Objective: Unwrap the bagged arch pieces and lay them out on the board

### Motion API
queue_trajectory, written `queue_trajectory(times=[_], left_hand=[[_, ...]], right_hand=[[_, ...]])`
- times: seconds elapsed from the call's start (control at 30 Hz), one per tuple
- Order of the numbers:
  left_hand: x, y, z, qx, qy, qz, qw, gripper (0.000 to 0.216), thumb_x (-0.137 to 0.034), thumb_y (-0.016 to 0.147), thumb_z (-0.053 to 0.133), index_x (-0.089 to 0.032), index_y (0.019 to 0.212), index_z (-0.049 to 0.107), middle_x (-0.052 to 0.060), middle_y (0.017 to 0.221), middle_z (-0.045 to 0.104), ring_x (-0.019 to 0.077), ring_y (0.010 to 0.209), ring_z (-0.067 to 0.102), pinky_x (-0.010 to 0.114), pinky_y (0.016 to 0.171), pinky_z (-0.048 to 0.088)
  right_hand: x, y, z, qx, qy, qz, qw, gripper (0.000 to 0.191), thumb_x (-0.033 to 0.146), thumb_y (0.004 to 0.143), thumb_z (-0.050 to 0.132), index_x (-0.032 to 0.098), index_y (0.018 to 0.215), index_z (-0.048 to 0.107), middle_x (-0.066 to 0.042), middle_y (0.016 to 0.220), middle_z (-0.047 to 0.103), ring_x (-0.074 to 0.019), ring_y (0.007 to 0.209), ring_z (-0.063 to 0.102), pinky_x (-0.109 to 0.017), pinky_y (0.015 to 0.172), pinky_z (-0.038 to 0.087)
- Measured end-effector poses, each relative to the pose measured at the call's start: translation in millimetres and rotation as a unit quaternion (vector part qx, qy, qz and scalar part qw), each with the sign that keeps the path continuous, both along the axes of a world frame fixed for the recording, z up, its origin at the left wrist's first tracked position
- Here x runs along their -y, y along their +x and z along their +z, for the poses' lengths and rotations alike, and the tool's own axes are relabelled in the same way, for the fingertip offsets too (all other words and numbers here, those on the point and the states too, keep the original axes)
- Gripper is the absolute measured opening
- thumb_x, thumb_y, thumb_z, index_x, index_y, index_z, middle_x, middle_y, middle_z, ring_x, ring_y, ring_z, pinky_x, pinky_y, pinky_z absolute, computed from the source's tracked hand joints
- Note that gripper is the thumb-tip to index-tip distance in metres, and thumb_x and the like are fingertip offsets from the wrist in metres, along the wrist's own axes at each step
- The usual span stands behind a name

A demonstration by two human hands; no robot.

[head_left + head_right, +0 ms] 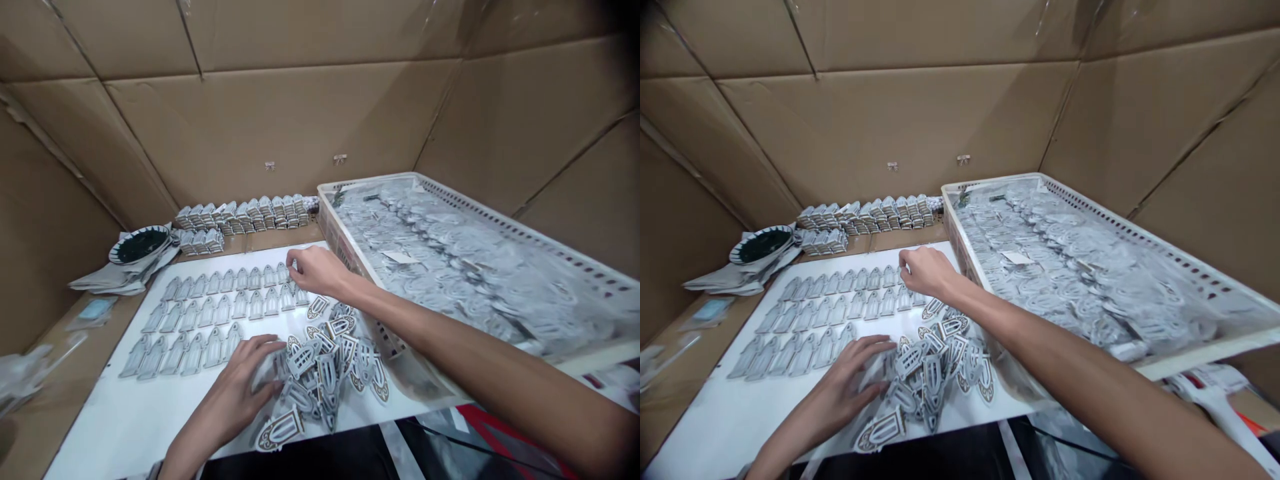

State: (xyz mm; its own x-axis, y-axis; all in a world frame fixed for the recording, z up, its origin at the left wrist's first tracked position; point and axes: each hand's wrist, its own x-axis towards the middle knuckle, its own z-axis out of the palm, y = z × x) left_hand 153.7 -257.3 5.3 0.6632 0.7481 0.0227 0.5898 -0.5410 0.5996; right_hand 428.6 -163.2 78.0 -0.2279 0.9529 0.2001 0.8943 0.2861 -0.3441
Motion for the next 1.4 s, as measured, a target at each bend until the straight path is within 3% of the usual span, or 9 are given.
queue_trajectory(times=[0.1,0.2,0.37,0.53,0.87,1.2,1.4], left_hand=[[-3.2,5.8,9.2,-0.037,-0.022,-0.034,0.999,0.068,-0.018,0.093,0.069,-0.045,0.152,0.049,0.003,0.158,0.051,0.0306,0.146,0.050,0.053,0.117,0.051],[-6.9,10.6,12.1,-0.052,-0.008,-0.049,0.997,0.073,-0.012,0.088,0.071,-0.043,0.152,0.050,0.004,0.154,0.054,0.0302,0.142,0.054,0.052,0.115,0.053],[-10.7,8.6,12.3,-0.074,0.073,-0.045,0.994,0.063,-0.021,0.089,0.074,-0.037,0.147,0.054,0.005,0.147,0.059,0.0310,0.133,0.059,0.053,0.109,0.055],[-19.8,-11.8,12.3,-0.101,0.157,-0.025,0.982,0.062,-0.028,0.090,0.074,-0.035,0.148,0.052,0.006,0.146,0.062,0.0330,0.130,0.059,0.057,0.107,0.053],[-30.6,-28.9,7.8,-0.108,0.206,-0.030,0.972,0.043,-0.022,0.094,0.061,-0.033,0.135,0.063,0.002,0.152,0.060,0.0321,0.126,0.056,0.053,0.101,0.056],[-26.4,-23.4,14.1,-0.079,0.190,-0.022,0.978,0.038,-0.024,0.100,0.059,-0.034,0.136,0.062,0.003,0.148,0.061,0.0303,0.128,0.056,0.050,0.102,0.055],[-10.7,9.6,17.7,-0.058,0.123,-0.015,0.991,0.029,-0.029,0.103,0.060,-0.029,0.131,0.060,0.004,0.120,0.069,0.0262,0.110,0.061,0.044,0.094,0.054]], right_hand=[[0.9,-0.5,1.2,0.002,-0.005,-0.007,1.000,0.027,0.019,0.090,0.057,0.018,0.106,0.078,-0.009,0.083,0.075,-0.0192,0.073,0.059,-0.035,0.066,0.029],[1.8,-1.2,2.5,0.002,-0.006,-0.021,1.000,0.027,0.019,0.091,0.055,0.017,0.105,0.078,-0.010,0.083,0.074,-0.0193,0.073,0.058,-0.035,0.066,0.028],[3.0,-2.9,3.8,-0.011,0.001,-0.033,0.999,0.028,0.020,0.091,0.056,0.017,0.108,0.078,-0.010,0.082,0.073,-0.0194,0.072,0.058,-0.036,0.067,0.029],[0.4,-1.0,0.8,-0.013,-0.012,-0.012,1.000,0.027,0.021,0.089,0.057,0.019,0.106,0.078,-0.008,0.084,0.074,-0.0185,0.073,0.057,-0.035,0.066,0.028],[-3.2,0.8,-4.4,0.016,-0.012,0.022,1.000,0.028,0.022,0.091,0.057,0.022,0.110,0.078,-0.006,0.083,0.074,-0.0180,0.072,0.056,-0.035,0.065,0.025],[-3.5,0.3,-3.9,0.017,-0.020,0.026,0.999,0.028,0.021,0.090,0.056,0.021,0.108,0.078,-0.007,0.084,0.074,-0.0190,0.072,0.057,-0.035,0.066,0.026],[-1.8,-0.6,-1.7,0.012,-0.016,0.017,1.000,0.027,0.022,0.091,0.056,0.021,0.107,0.078,-0.007,0.081,0.072,-0.0186,0.071,0.055,-0.036,0.067,0.027]])
